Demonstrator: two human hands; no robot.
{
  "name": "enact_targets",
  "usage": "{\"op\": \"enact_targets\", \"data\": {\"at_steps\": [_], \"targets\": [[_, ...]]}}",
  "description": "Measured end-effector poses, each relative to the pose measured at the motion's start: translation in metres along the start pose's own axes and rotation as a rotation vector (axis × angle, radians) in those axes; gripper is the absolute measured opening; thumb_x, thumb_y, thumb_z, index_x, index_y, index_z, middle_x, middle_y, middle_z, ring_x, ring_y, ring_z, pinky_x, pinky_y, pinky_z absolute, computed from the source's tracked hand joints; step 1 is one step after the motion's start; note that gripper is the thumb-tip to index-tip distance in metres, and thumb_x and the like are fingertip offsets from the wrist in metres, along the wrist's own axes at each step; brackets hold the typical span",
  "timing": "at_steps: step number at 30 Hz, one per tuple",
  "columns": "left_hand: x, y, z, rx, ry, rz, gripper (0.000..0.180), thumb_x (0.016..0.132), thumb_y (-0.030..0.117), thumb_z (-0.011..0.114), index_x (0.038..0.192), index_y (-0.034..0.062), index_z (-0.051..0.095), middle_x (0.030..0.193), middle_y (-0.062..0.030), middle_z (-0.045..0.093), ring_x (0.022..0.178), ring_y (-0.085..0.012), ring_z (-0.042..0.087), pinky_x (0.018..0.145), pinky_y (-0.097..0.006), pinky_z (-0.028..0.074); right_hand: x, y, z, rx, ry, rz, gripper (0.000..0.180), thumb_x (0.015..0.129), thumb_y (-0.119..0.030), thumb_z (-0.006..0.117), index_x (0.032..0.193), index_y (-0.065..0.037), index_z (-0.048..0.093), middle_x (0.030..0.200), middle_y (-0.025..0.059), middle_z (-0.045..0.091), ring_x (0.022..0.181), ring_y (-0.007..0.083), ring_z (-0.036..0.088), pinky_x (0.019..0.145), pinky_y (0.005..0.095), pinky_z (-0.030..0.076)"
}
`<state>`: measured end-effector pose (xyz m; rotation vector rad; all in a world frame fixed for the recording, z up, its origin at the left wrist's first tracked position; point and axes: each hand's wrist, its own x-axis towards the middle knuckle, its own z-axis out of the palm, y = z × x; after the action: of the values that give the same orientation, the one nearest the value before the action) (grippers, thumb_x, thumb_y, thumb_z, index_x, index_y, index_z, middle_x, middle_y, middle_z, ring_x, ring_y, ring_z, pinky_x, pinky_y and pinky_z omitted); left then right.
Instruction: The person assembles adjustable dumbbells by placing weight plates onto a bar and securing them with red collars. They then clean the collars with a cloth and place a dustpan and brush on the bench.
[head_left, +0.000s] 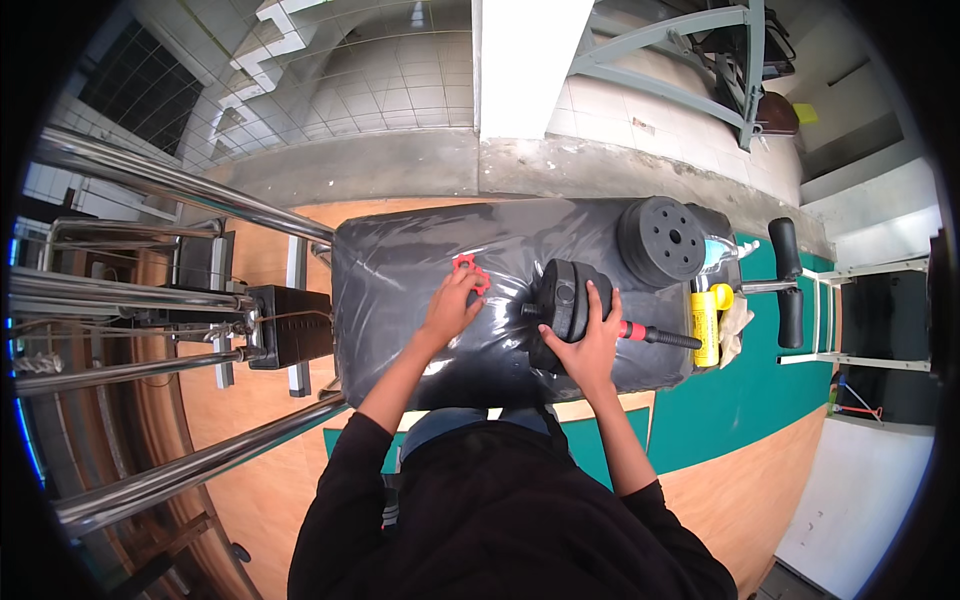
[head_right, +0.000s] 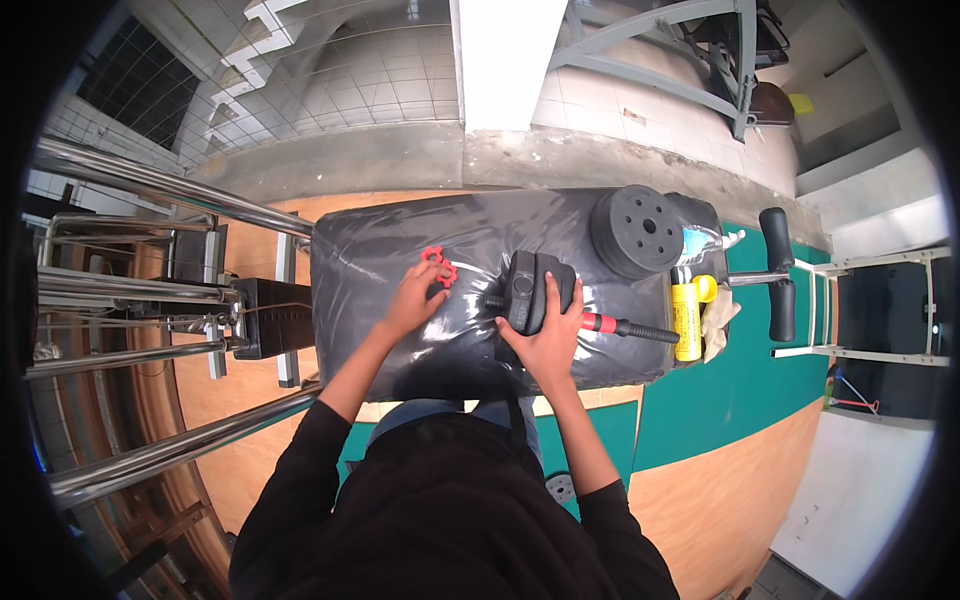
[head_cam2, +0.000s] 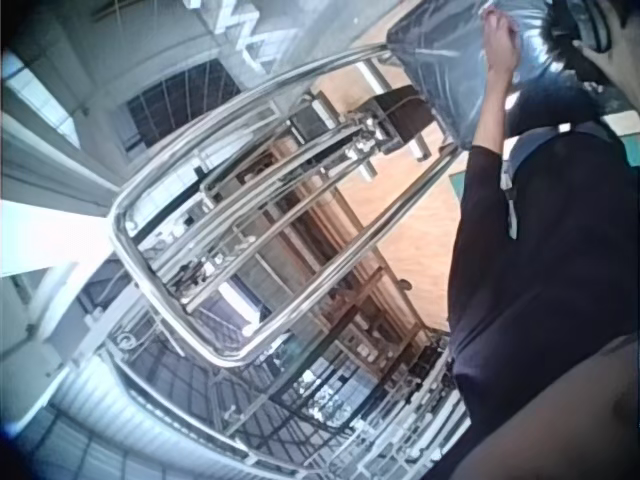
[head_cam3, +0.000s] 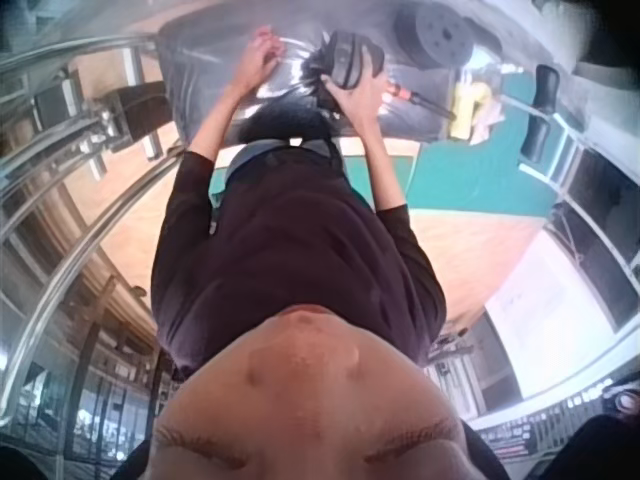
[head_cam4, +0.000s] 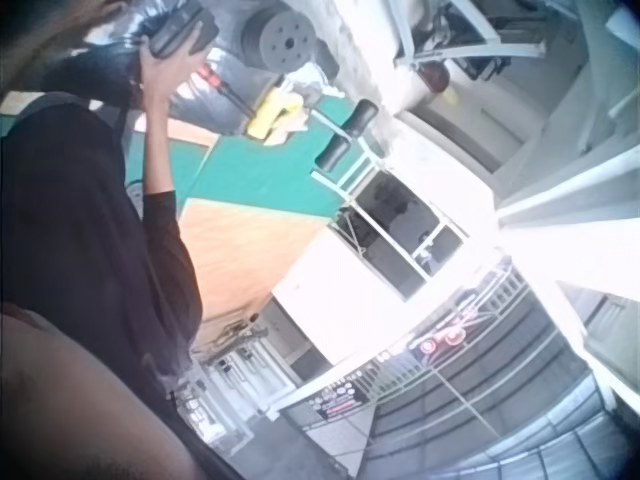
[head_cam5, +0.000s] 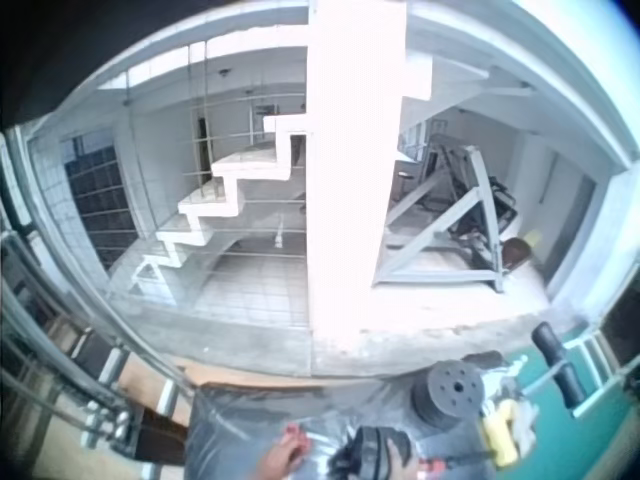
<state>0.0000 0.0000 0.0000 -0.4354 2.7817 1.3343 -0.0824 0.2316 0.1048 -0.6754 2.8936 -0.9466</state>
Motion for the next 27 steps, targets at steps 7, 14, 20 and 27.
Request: {"op": "enact_targets", "data": {"at_steps": [7,14,20,27], "targets": [[0.042,-0.024,0.006,0.545,-0.119,0.263,0.05,0.075,0.005,0.066,0.124,0.0136,0.06,0.122,-0.0024,0.058,0.118,-0.0247,0.05,0.1,-0.038,0.036,0.002,0.002,0.004,-0.018,0.029,-0.028,0.098,0.059,-0.042,0.086,0.141,-0.014,0.04,0.144,0.0346,0.023,0.13,0.0505,0.033,0.103,0.0535,0.034],[0.015,0.01,0.007,-0.101,0.053,0.115,0.046,0.085,0.007,0.064,0.13,0.0105,0.056,0.115,-0.0054,0.061,0.109,-0.0224,0.055,0.093,-0.032,0.045,0.001,0.003,0.002,-0.02,0.02,-0.008,0.098,0.059,-0.041,0.086,0.14,-0.013,0.04,0.144,0.0342,0.024,0.13,0.0498,0.033,0.103,0.0529,0.034],[-0.014,0.023,0.04,-1.105,-0.081,-0.287,0.053,0.092,0.012,0.063,0.138,-0.0017,0.042,0.128,-0.0107,0.057,0.111,-0.0146,0.058,0.095,-0.027,0.046,0.0,0.001,0.002,0.006,-0.017,-0.018,0.099,0.06,-0.043,0.085,0.142,-0.013,0.038,0.143,0.0367,0.021,0.13,0.0517,0.03,0.102,0.0545,0.034],[-0.009,0.02,0.06,-1.153,-0.078,-0.17,0.05,0.088,0.002,0.066,0.134,-0.0032,0.047,0.121,-0.0106,0.062,0.109,-0.0151,0.06,0.094,-0.027,0.048,0.001,0.004,0.0,-0.027,-0.018,-0.041,0.1,0.06,-0.044,0.086,0.141,-0.012,0.038,0.143,0.0342,0.023,0.129,0.05,0.034,0.103,0.0522,0.035]]}}
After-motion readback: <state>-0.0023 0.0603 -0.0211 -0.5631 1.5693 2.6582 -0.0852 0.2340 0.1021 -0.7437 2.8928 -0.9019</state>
